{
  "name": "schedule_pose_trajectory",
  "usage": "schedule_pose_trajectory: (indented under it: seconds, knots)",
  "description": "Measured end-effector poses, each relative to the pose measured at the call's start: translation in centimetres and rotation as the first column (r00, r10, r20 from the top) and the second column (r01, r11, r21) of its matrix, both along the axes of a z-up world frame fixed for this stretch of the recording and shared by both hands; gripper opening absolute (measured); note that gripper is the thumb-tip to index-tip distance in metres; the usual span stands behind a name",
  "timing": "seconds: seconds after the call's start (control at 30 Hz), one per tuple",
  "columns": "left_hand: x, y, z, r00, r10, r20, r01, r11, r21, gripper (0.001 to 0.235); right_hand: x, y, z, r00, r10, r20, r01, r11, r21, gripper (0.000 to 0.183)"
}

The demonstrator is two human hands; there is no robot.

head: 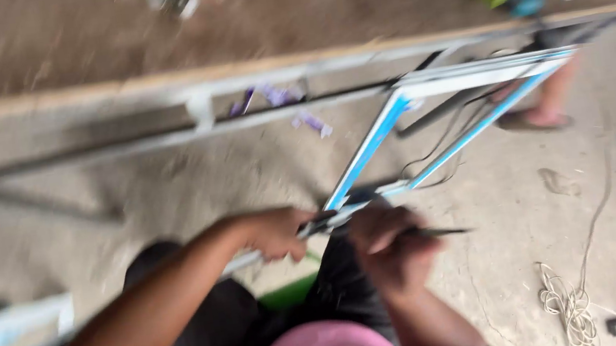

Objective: Smoothing the edges of aluminum frame sections using a hand tool to remove burrs.

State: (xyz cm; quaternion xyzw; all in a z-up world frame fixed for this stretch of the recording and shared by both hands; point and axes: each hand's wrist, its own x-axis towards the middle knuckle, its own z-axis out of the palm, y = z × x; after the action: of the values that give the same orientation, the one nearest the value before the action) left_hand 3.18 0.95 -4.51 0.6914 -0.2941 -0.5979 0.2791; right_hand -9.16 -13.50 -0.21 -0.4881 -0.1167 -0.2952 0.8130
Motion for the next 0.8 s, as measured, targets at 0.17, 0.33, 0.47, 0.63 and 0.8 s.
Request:
schedule_pose_trajectory:
  seconds: [0.17,0.33,0.47,0.63,0.8]
  knots:
    - [0.1,0.9,1.5,0.996,0.091,-0.024,-0.09,0.996,0.024,0.096,1.5,1.9,-0.7,0.998,0.021,0.052,-0.016,0.995,-0.098,0.053]
    - [0.5,1.1,3.6,0.989,0.109,-0.099,-0.101,0.991,0.09,0.092,-1.4,0.3,7.9,0.92,-0.311,0.239,0.357,0.917,-0.178,0.058]
    - [0.7,1.1,3.5,0.989,0.1,-0.107,-0.095,0.994,0.056,0.09,-2.2,-6.7,4.7,0.968,-0.248,0.046,0.208,0.679,-0.704,0.021]
    - [1.6,0.4,-2.3,0.992,0.077,-0.1,-0.08,0.997,-0.024,0.072,-4.7,-13.0,-4.8,0.821,-0.516,-0.244,0.127,0.582,-0.803,0.032]
    - [-0.2,0.1,-4.5,0.987,0.086,-0.136,-0.091,0.995,-0.034,0.04,-6.6,-14.1,0.1,0.996,-0.026,-0.081,-0.001,0.95,-0.311,0.043]
